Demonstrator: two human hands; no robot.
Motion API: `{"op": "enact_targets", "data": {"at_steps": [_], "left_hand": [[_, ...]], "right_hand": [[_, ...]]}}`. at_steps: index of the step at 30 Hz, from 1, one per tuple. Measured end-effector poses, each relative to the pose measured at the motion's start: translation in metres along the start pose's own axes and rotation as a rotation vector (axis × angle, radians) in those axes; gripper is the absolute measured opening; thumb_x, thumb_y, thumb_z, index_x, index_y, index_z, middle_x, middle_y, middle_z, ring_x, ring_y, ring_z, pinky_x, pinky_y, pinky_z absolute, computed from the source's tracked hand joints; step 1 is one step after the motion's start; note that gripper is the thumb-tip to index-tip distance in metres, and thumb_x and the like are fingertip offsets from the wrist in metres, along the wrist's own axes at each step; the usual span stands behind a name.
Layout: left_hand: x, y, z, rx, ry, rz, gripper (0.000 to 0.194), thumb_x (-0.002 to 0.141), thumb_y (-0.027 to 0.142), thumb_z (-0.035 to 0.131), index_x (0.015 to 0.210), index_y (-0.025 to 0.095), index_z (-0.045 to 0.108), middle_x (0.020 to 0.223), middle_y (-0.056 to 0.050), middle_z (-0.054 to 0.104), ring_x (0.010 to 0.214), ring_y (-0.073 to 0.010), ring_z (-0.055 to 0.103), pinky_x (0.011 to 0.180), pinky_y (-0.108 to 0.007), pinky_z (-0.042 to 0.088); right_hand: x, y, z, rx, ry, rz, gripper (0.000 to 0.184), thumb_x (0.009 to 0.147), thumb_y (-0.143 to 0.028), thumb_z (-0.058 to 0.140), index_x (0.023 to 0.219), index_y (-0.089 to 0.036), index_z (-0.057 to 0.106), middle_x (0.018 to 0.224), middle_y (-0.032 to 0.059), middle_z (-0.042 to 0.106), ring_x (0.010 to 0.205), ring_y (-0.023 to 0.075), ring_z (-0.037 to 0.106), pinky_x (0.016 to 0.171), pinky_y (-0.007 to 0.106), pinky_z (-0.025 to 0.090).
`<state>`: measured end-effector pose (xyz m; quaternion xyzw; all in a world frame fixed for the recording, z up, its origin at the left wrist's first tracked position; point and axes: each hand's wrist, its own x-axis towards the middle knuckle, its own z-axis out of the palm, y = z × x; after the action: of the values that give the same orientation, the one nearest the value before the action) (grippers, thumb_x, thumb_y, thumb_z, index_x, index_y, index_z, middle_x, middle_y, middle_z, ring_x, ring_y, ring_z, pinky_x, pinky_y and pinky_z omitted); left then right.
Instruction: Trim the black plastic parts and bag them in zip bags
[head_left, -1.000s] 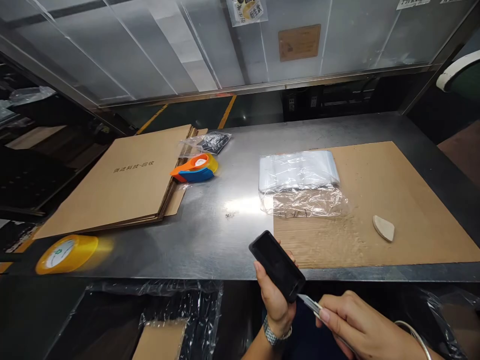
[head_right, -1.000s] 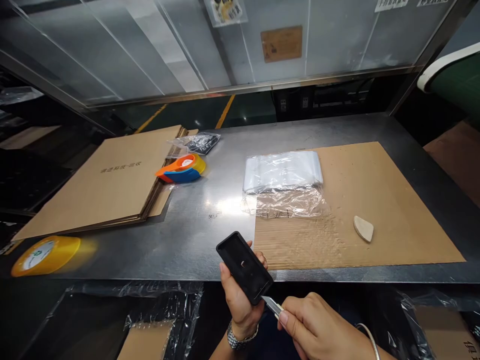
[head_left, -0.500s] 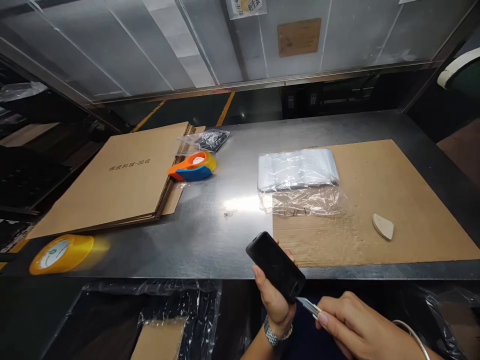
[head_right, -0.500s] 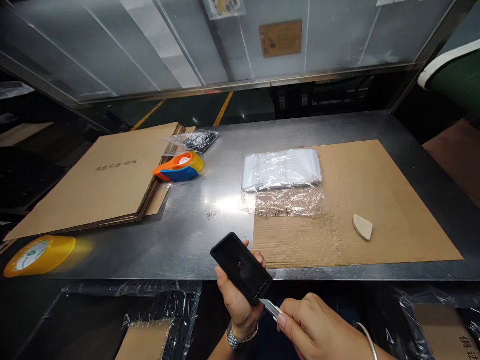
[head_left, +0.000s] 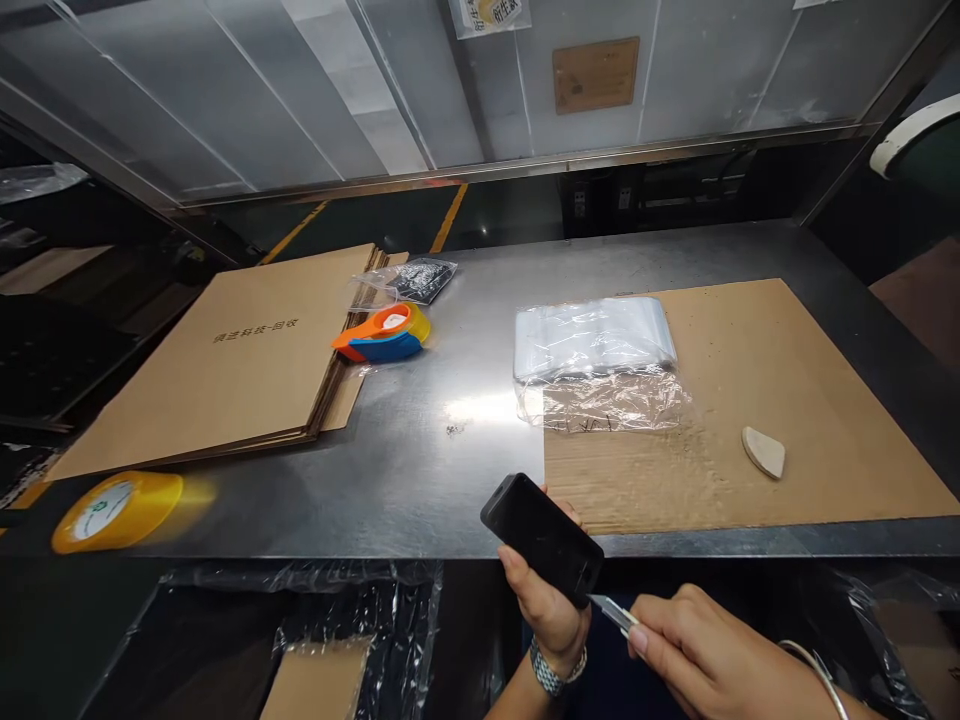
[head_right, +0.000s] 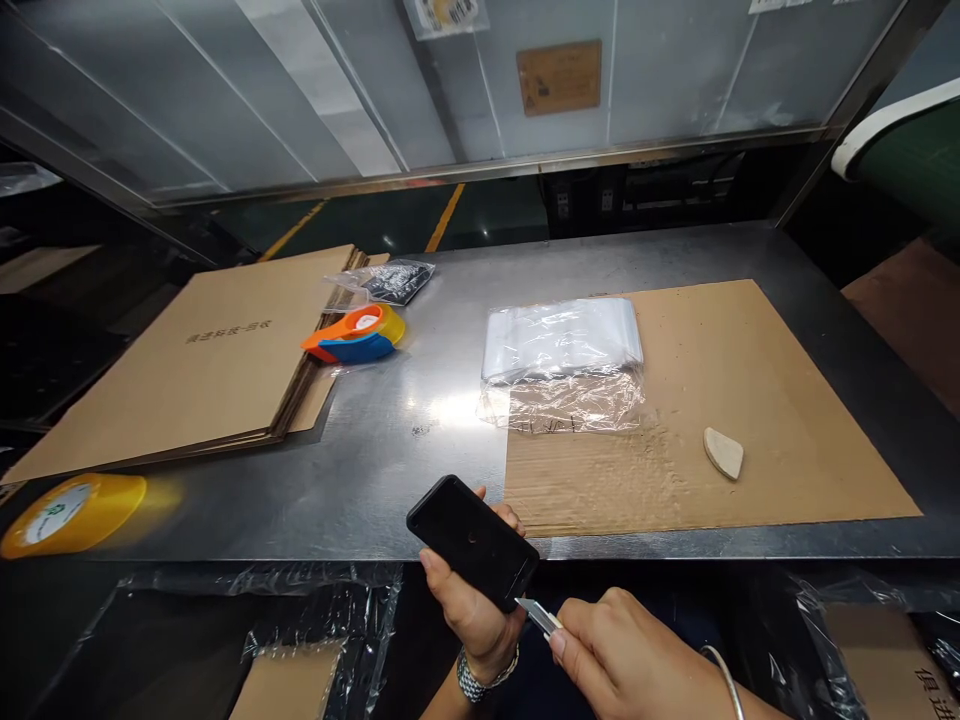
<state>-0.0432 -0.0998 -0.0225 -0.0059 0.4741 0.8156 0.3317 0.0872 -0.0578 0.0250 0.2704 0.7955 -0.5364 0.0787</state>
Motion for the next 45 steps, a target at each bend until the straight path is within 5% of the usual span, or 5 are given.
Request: {"op": "enact_targets", "data": {"at_steps": [20, 26, 32, 39, 45], "left_hand": [[-0.001, -0.002, 0.005, -0.094, 0.061, 0.099, 0.058, 0.071, 0.068, 0.04, 0.095, 0.02, 0.06, 0.064, -0.004, 0.059, 0.057, -0.016, 0.052, 0.048, -0.024, 0.043], [0.001, 0.003, 0.007, -0.152, 0.068, 0.179, 0.054, 0.074, 0.065, 0.038, 0.092, 0.02, 0.061, 0.064, -0.003, 0.057, 0.059, -0.0161, 0.051, 0.052, -0.026, 0.044], [0.006, 0.007, 0.009, -0.121, 0.119, 0.308, 0.057, 0.07, 0.069, 0.038, 0.091, 0.021, 0.06, 0.063, -0.002, 0.057, 0.06, -0.0156, 0.048, 0.056, -0.026, 0.043], [0.005, 0.012, 0.011, -0.082, 0.124, 0.43, 0.056, 0.069, 0.07, 0.039, 0.091, 0.022, 0.059, 0.062, 0.0, 0.057, 0.059, -0.0163, 0.047, 0.055, -0.027, 0.042], [0.007, 0.01, 0.013, -0.067, 0.162, 0.509, 0.058, 0.072, 0.069, 0.032, 0.089, 0.021, 0.06, 0.059, 0.0, 0.056, 0.056, -0.0163, 0.045, 0.052, -0.028, 0.041]], "right_hand": [[0.002, -0.006, -0.002, 0.216, -0.084, 0.043, 0.035, 0.095, -0.035, 0.029, 0.073, -0.017, 0.05, 0.042, -0.0086, 0.037, 0.039, 0.0067, 0.038, 0.045, 0.017, 0.032], [-0.007, -0.006, 0.002, -0.332, 0.321, -0.229, 0.029, 0.093, -0.024, 0.031, 0.087, -0.016, 0.059, 0.061, 0.0015, 0.06, 0.052, 0.0123, 0.055, 0.05, 0.021, 0.042], [-0.002, -0.002, 0.018, -0.926, 0.547, -0.52, 0.041, 0.089, -0.004, 0.021, 0.099, 0.0, 0.061, 0.053, 0.0038, 0.057, 0.044, 0.0142, 0.055, 0.038, 0.023, 0.04], [0.006, -0.013, 0.022, -1.061, 0.644, -0.55, 0.047, 0.085, 0.004, 0.019, 0.092, -0.002, 0.065, 0.044, 0.0008, 0.049, 0.036, 0.0123, 0.05, 0.031, 0.023, 0.034], [0.004, -0.011, 0.027, -1.069, 0.578, -0.533, 0.046, 0.094, -0.016, 0.021, 0.097, 0.0, 0.064, 0.047, 0.0033, 0.052, 0.039, 0.0146, 0.051, 0.032, 0.024, 0.037]]}}
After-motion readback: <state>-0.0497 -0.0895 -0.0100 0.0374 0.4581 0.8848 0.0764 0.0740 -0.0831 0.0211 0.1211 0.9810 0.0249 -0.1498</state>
